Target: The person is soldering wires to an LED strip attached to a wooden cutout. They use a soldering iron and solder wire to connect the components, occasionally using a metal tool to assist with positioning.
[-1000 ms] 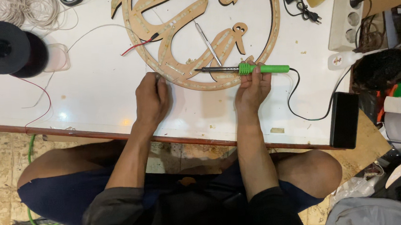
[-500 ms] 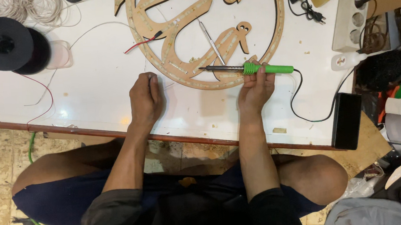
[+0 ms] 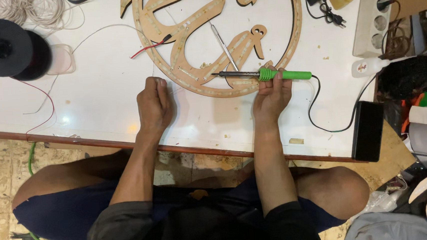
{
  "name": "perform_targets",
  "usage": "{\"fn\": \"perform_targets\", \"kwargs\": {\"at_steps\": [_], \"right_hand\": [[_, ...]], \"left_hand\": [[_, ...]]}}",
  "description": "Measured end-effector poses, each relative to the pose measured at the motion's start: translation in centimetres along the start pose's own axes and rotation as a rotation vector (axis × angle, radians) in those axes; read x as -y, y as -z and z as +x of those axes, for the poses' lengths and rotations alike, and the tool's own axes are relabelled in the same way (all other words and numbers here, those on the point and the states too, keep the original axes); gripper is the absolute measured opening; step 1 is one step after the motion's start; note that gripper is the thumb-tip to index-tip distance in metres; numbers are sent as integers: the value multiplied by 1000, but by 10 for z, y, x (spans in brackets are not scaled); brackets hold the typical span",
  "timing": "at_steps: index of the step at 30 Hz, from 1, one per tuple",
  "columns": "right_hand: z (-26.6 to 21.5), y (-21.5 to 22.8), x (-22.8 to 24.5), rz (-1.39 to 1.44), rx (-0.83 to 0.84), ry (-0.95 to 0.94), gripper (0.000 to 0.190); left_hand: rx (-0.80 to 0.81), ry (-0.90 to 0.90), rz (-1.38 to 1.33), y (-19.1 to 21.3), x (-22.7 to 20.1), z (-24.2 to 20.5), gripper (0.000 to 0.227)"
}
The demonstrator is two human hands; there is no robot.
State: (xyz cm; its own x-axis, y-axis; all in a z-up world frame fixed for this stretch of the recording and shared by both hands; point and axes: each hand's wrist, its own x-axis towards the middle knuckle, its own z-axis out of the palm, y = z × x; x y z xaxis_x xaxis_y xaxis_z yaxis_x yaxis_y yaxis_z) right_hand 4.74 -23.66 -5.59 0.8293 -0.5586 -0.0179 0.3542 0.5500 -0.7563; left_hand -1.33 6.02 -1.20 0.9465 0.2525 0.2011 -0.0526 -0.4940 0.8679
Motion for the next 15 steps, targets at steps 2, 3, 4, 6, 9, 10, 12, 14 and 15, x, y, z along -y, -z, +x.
{"fn": "perform_targets", "kwargs": {"at_steps": [2, 3, 4, 6, 9, 10, 12, 14, 15], "right_hand": [[-1, -3, 1, -6, 1, 4, 23], [-2, -4, 2, -11, 2, 8, 23], [-2, -5, 3, -10, 3, 8, 23], [-4, -6, 4, -13, -8, 2, 23], [-3, -6, 4, -16, -15, -1, 23], [-4, -6, 4, -16, -16, -2, 23], [-5, -8, 6, -7, -12, -9, 22], [-3, -5, 5, -8, -12, -13, 22], [-3, -3, 5, -10, -15, -17, 23]], "left_hand": [[-17, -8, 0, -1, 0, 0, 19], [-35, -16, 0, -2, 0, -1, 14], [-36, -17, 0, -2, -1, 0, 14], [-31, -23, 4, -2, -3, -1, 12], [-26, -82, 36, -2, -8, 3, 13], [-26, -81, 37, -1, -10, 3, 13], [-10, -103, 60, -1, -14, 3, 11], [0, -111, 90, -1, -12, 3, 11], [11, -120, 119, -2, -11, 3, 11]]}}
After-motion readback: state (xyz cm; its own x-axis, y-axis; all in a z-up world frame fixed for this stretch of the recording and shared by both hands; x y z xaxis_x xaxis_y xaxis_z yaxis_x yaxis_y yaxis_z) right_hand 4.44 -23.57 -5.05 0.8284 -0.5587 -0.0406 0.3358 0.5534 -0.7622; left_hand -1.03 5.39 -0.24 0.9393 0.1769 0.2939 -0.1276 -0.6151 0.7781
